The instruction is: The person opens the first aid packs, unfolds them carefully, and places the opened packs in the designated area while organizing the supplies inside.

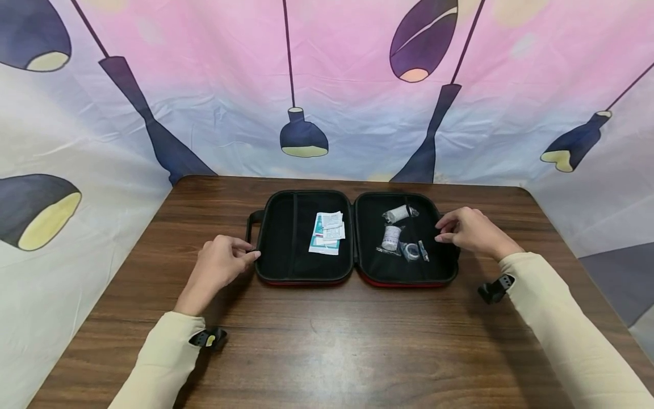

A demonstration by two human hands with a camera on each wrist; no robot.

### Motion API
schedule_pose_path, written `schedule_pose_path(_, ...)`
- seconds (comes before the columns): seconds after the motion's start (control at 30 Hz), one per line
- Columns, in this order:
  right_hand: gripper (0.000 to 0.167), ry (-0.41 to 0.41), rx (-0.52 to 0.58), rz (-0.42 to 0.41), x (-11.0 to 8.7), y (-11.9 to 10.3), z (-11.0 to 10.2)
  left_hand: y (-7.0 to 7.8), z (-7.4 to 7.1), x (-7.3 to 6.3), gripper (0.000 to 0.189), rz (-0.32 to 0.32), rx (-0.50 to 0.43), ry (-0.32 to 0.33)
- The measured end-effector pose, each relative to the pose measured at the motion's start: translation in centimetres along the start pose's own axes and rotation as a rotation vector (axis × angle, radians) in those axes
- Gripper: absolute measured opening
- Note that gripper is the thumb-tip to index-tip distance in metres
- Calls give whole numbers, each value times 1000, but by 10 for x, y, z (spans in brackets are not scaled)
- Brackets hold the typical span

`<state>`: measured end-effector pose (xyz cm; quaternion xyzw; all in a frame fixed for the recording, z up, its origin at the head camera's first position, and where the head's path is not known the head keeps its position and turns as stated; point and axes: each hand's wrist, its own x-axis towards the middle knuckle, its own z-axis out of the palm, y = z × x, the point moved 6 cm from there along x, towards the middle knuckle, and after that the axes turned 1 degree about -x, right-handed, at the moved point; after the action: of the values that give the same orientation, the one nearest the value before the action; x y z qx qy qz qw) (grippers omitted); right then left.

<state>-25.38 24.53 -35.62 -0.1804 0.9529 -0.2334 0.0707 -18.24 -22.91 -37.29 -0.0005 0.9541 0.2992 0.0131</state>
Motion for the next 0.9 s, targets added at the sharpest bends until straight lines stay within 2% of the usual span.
schedule_pose_path(0.2, 27, 0, 15, 46, 1, 11, 0, 10, -8, 1, 26, 49, 14, 61)
schedule_pose_path(0.33, 26, 16, 27, 75, 0, 19, 0, 17, -8, 6, 26, 40, -49, 43)
schedule_pose_path(0.5, 26, 50, 32, 98, -2, 28, 1, 29, -4, 16, 26, 25, -207, -34)
schedule_pose_path(0.67, 31, 59, 46, 122, -3, 35, 6, 36, 7, 32, 27, -16, -405, -132)
schedule_pose_path(0.8, 35, 61, 75, 139, -3, 37, 11, 40, 18, 47, 26, -71, -515, -181)
schedule_pose_path(0.9, 36, 58, 114, 157, -3, 38, 14, 44, 28, 55, 28, -102, -556, -209)
